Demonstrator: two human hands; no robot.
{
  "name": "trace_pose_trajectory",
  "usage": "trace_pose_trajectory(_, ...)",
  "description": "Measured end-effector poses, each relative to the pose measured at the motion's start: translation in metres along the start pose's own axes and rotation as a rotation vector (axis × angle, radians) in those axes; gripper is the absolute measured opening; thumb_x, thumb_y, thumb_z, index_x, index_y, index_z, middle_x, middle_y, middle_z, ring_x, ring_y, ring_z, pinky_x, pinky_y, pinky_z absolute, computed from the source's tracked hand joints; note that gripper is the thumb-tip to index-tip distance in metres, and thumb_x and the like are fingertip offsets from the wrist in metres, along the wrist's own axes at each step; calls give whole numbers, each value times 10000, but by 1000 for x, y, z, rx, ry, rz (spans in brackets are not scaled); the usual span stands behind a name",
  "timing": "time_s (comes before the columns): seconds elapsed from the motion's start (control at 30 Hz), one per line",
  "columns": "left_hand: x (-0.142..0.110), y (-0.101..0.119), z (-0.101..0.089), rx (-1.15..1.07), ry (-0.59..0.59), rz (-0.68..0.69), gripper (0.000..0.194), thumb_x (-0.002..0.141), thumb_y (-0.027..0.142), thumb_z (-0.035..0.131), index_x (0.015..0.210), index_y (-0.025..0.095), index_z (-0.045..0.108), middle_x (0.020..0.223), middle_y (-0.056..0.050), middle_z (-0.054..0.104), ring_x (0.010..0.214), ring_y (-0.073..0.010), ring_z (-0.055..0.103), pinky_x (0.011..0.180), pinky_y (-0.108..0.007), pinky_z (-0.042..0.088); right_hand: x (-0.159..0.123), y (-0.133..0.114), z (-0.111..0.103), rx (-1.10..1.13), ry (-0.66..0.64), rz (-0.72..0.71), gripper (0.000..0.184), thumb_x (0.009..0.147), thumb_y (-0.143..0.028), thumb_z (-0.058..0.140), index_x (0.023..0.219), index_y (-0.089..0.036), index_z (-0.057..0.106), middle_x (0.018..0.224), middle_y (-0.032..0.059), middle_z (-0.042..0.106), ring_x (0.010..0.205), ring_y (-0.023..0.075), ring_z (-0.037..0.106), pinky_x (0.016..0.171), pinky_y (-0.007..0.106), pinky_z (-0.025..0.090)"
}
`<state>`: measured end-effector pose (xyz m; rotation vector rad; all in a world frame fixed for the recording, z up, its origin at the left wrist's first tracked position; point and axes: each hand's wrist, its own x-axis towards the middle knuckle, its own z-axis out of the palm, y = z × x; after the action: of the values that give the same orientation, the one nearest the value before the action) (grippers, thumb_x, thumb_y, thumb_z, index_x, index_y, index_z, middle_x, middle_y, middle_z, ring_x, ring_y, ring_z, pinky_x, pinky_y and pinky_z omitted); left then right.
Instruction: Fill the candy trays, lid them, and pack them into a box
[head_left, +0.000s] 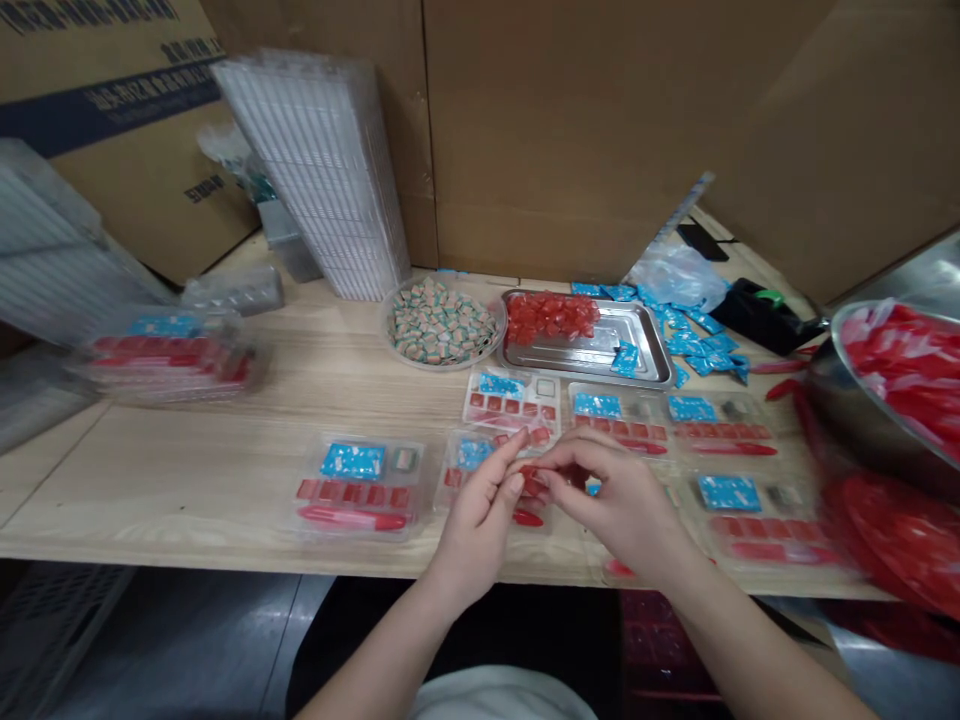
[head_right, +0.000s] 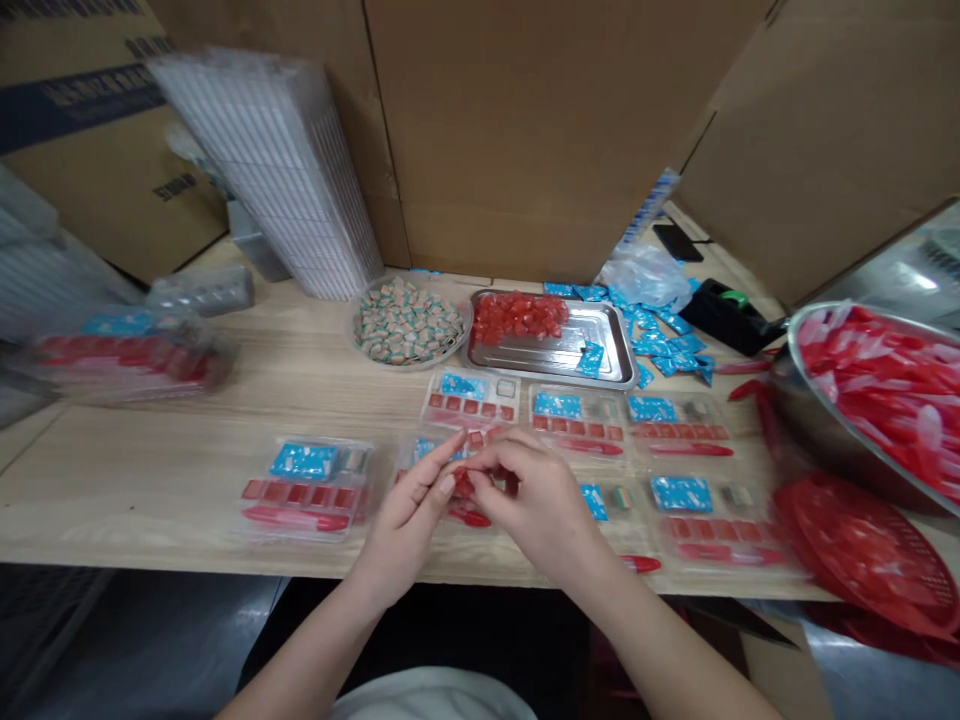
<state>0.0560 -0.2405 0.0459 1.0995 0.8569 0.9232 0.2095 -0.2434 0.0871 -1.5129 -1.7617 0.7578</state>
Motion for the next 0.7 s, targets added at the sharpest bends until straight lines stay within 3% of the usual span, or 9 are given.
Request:
trace_pose_trajectory(0.07,0,0,0,33,-9,12,417,896,299,486,1304,214,481,1347,-72,509,1249,-215,452,1032,-366,378,1,1,-1,66,-28,58,123,787,-162,554,758,-208,664,720,13,617,637,134,577,539,248,457)
trace_pose_trajectory(0.17,0,-2,-1,-85,-59,-41,447,899,319,478,1331,209,448,1285,-96,560,1182,-239,518,935,-368,464,-1,3,-1,83,-30,80,131,803,-170,534,782,-210,657,724,18,619,655,144,582,564,264,476)
trace_pose_trajectory(0.27,0,-6,1,-232,-107,-85,495,899,322,489,1371,215,382,1259,-116,571,1156,-250,539,895,-367,484,-11,8,-1,-33,59,-20,197,792,-203,580,974,-220,651,967,75,620,895,200,589,716,331,511)
trace_pose_trajectory(0.37,-1,-8,7,-259,-133,-111,527,904,304,490,1397,230,319,1319,-120,518,1183,-239,515,960,-380,436,-25,13,-1,-151,101,-119,249,790,-220,614,1036,-242,642,1194,100,543,1134,245,495,916,420,451)
trace_pose_trajectory(0.57,-2,-8,28,-211,-192,-124,523,919,290,459,1402,231,270,1263,-106,559,1151,-208,534,980,-367,415,-49,17,-9,-77,211,-26,162,832,-191,558,914,-244,687,1053,79,624,1013,200,584,857,365,498)
trace_pose_trajectory(0.7,-4,-9,37,-101,-161,-90,492,924,284,439,1392,232,294,1299,-97,534,1186,-200,504,986,-352,411,-52,18,-10,69,239,135,141,805,-199,577,839,-243,706,1016,70,638,964,196,610,850,361,501)
